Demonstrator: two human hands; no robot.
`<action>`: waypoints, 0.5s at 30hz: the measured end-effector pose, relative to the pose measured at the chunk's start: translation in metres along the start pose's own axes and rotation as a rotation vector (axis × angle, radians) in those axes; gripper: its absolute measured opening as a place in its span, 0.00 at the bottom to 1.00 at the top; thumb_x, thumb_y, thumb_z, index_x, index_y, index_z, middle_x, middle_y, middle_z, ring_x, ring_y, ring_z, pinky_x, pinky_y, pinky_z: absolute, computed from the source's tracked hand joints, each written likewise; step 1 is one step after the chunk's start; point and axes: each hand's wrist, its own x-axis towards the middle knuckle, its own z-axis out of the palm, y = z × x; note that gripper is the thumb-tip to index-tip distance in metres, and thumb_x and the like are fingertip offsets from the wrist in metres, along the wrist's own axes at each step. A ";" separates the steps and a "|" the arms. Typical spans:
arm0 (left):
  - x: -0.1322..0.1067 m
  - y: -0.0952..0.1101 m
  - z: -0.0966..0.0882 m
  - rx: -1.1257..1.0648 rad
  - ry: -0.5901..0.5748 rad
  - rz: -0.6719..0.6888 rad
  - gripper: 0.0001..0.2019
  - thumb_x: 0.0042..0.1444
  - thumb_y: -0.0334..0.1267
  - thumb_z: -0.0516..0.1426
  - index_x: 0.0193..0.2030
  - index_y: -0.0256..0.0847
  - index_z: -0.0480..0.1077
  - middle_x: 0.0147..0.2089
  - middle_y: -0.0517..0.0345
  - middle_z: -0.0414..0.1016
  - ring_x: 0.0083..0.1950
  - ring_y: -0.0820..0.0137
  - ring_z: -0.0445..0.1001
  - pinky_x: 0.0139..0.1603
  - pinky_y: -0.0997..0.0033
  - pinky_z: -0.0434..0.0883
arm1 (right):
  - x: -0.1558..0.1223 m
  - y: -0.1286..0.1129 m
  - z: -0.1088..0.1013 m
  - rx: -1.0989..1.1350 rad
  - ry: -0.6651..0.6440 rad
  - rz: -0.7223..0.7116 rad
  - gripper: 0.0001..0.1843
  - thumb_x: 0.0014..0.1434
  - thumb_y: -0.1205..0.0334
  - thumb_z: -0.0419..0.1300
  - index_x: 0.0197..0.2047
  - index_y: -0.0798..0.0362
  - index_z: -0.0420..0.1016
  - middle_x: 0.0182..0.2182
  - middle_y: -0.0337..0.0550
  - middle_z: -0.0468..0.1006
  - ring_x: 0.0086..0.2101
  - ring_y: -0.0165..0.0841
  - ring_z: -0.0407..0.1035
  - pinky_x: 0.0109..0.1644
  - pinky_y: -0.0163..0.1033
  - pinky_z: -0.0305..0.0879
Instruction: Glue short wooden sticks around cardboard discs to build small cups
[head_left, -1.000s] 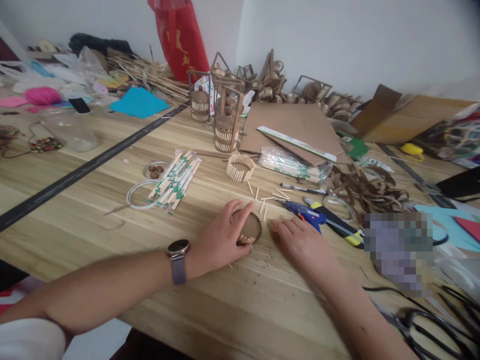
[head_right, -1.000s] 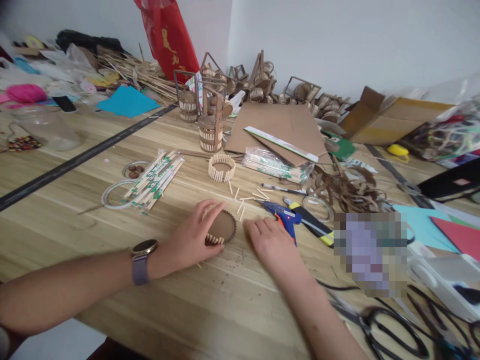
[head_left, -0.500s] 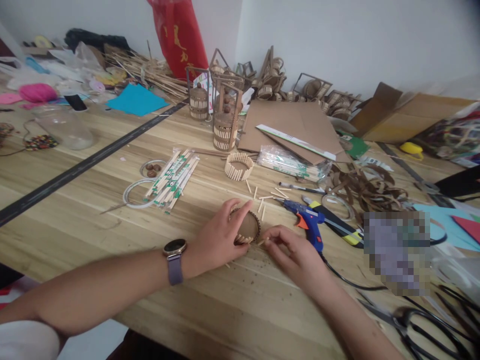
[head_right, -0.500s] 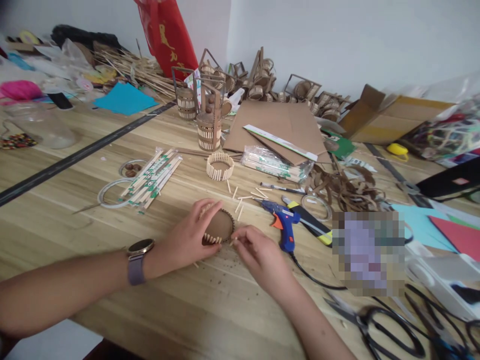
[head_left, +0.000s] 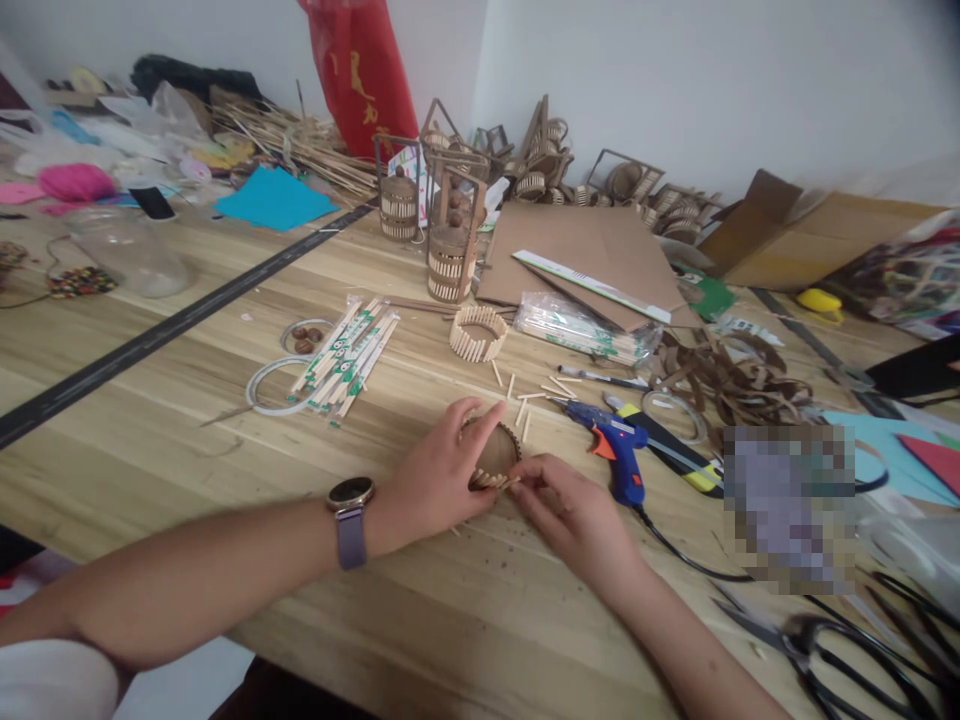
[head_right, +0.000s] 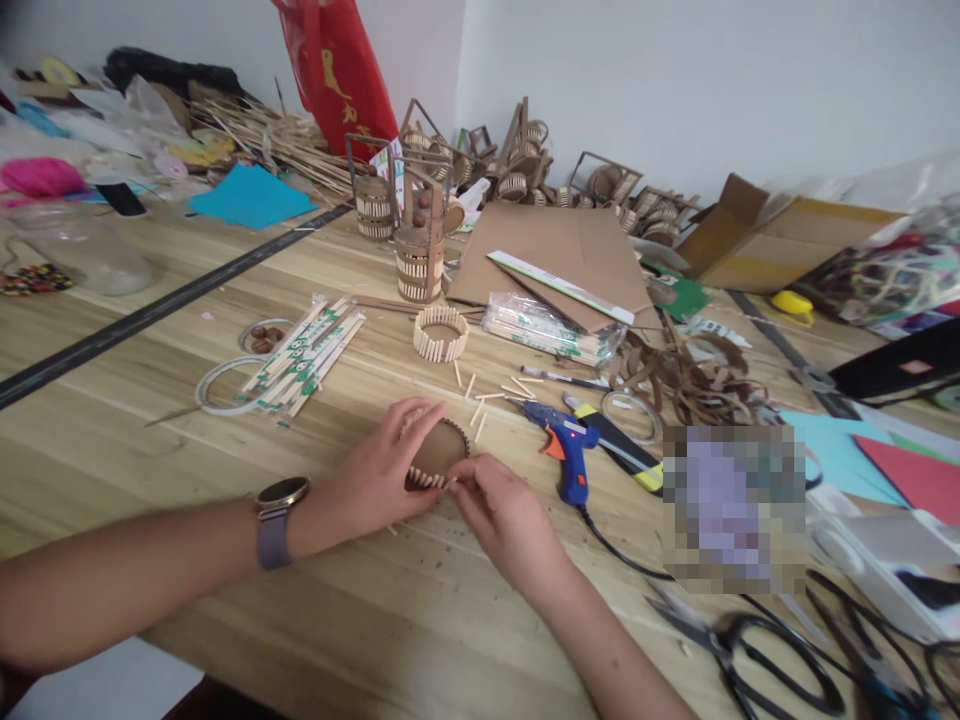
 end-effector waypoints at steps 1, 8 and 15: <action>0.000 0.000 0.000 -0.004 0.000 0.000 0.43 0.52 0.33 0.63 0.69 0.45 0.43 0.65 0.38 0.54 0.67 0.49 0.59 0.61 0.44 0.66 | 0.000 0.000 0.001 -0.020 0.006 -0.018 0.05 0.62 0.67 0.54 0.38 0.50 0.71 0.29 0.40 0.77 0.29 0.32 0.73 0.33 0.34 0.69; 0.002 0.001 0.000 -0.030 0.002 0.005 0.44 0.51 0.32 0.62 0.69 0.47 0.42 0.66 0.40 0.53 0.68 0.49 0.58 0.62 0.44 0.65 | 0.001 0.002 0.005 -0.078 0.022 -0.082 0.06 0.63 0.69 0.52 0.39 0.50 0.70 0.31 0.42 0.78 0.32 0.33 0.74 0.35 0.35 0.70; 0.003 0.000 0.000 -0.017 0.010 0.027 0.46 0.50 0.31 0.63 0.69 0.47 0.41 0.65 0.40 0.53 0.67 0.49 0.58 0.61 0.45 0.67 | 0.000 0.005 0.007 -0.079 0.038 -0.139 0.07 0.63 0.70 0.52 0.39 0.51 0.69 0.31 0.43 0.78 0.33 0.34 0.74 0.36 0.36 0.71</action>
